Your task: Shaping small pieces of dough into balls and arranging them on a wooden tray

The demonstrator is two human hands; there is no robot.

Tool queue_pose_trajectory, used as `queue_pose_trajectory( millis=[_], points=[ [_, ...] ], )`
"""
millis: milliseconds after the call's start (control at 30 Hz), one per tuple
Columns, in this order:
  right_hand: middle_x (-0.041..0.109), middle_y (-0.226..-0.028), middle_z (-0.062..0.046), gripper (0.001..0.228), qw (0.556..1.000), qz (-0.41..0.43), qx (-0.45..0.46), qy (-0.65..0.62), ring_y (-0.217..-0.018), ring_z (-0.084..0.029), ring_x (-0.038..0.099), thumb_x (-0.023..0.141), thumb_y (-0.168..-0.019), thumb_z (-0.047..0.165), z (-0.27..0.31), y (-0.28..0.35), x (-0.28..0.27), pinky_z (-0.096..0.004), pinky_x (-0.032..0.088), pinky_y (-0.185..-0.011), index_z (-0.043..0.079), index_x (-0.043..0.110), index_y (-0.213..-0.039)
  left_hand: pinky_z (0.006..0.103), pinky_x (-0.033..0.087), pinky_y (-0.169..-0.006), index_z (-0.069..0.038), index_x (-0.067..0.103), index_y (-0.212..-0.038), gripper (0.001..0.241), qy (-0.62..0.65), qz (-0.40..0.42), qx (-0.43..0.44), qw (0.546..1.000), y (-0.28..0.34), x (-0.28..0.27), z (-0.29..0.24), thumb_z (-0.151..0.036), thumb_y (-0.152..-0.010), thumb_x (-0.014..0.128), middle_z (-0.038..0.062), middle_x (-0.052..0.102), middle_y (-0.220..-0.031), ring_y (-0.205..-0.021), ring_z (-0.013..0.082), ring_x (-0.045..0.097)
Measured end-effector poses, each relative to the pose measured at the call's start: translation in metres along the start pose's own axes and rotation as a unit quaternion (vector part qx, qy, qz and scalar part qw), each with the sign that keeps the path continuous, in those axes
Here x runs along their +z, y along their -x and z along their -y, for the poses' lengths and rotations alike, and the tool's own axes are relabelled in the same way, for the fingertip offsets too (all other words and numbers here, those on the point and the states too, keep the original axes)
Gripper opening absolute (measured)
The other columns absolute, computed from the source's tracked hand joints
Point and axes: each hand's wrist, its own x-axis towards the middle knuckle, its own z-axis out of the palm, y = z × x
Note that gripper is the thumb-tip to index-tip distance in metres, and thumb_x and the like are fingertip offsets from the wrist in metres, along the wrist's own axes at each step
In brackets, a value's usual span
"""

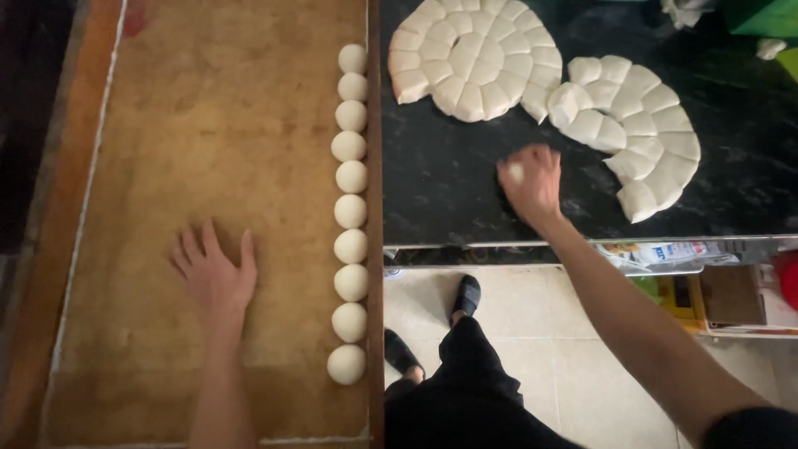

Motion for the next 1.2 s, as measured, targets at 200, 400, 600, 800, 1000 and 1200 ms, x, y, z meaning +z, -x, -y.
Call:
queue_pose_trajectory(
  millis=[200, 400, 600, 800, 1000, 1200],
  points=[
    [0.066, -0.089, -0.004, 0.031, 0.993, 0.037, 0.026, -0.107, -0.091, -0.029, 0.067, 0.091, -0.083, 0.033, 0.095, -0.014, -0.001, -0.042, 0.045, -0.089, 0.015, 0.067, -0.086, 0.0698, 0.032, -0.108, -0.001, 0.061, -0.148, 0.069, 0.012, 0.026, -0.012, 1.0, -0.001, -0.009, -0.004, -0.057, -0.107, 0.059, 0.033, 0.052, -0.145, -0.14, 0.0519, 0.041],
    [0.066, -0.094, -0.005, 0.017, 0.993, 0.029, -0.088, -0.075, -0.09, -0.031, 0.062, 0.083, -0.094, 0.026, 0.003, 0.021, -0.02, -0.041, 0.042, -0.084, 0.017, 0.069, -0.093, 0.0684, 0.031, -0.112, -0.002, 0.059, -0.149, 0.069, 0.003, 0.05, -0.033, 0.998, -0.003, -0.01, -0.006, -0.057, -0.106, 0.059, 0.032, 0.053, -0.143, -0.142, 0.0505, 0.039],
    [0.067, -0.086, -0.005, 0.031, 0.996, -0.018, 0.035, -0.079, -0.083, -0.03, 0.067, 0.092, -0.087, 0.036, 0.063, -0.021, 0.024, -0.042, 0.046, -0.081, 0.017, 0.067, -0.086, 0.07, 0.024, -0.116, -0.004, 0.055, -0.152, 0.068, 0.031, 0.069, -0.051, 0.996, -0.004, -0.018, -0.013, -0.056, -0.108, 0.055, 0.032, 0.047, -0.152, -0.147, 0.0496, 0.033],
    [0.066, -0.102, -0.004, 0.025, 0.995, 0.06, 0.05, -0.062, -0.096, -0.032, 0.065, 0.09, -0.085, 0.025, 0.055, 0.031, -0.046, -0.041, 0.048, -0.09, 0.018, 0.07, -0.097, 0.0734, 0.027, -0.112, -0.002, 0.057, -0.15, 0.07, 0.034, 0.04, -0.033, 0.998, -0.003, -0.011, -0.007, -0.057, -0.107, 0.057, 0.034, 0.05, -0.147, -0.143, 0.0524, 0.037],
    [0.069, -0.082, -0.003, 0.026, 0.997, -0.015, 0.073, -0.02, -0.084, -0.028, 0.07, 0.094, -0.083, 0.029, 0.015, -0.026, 0.026, -0.039, 0.048, -0.084, 0.018, 0.071, -0.085, 0.0692, 0.035, -0.109, -0.006, 0.06, -0.149, 0.065, -0.011, 0.01, -0.007, 1.0, 0.001, 0.0, 0.0, -0.054, -0.104, 0.063, 0.029, 0.052, -0.146, -0.141, 0.0493, 0.042],
    [0.07, -0.103, 0.001, 0.023, 0.993, 0.081, 0.037, -0.079, -0.103, -0.024, 0.067, 0.088, -0.086, 0.029, 0.056, 0.031, -0.049, -0.037, 0.045, -0.097, 0.019, 0.071, -0.098, 0.0696, 0.035, -0.108, -0.004, 0.06, -0.147, 0.068, -0.001, 0.024, -0.018, 1.0, -0.002, -0.012, -0.007, -0.057, -0.106, 0.06, 0.03, 0.053, -0.146, -0.141, 0.0506, 0.042]
  ],
)
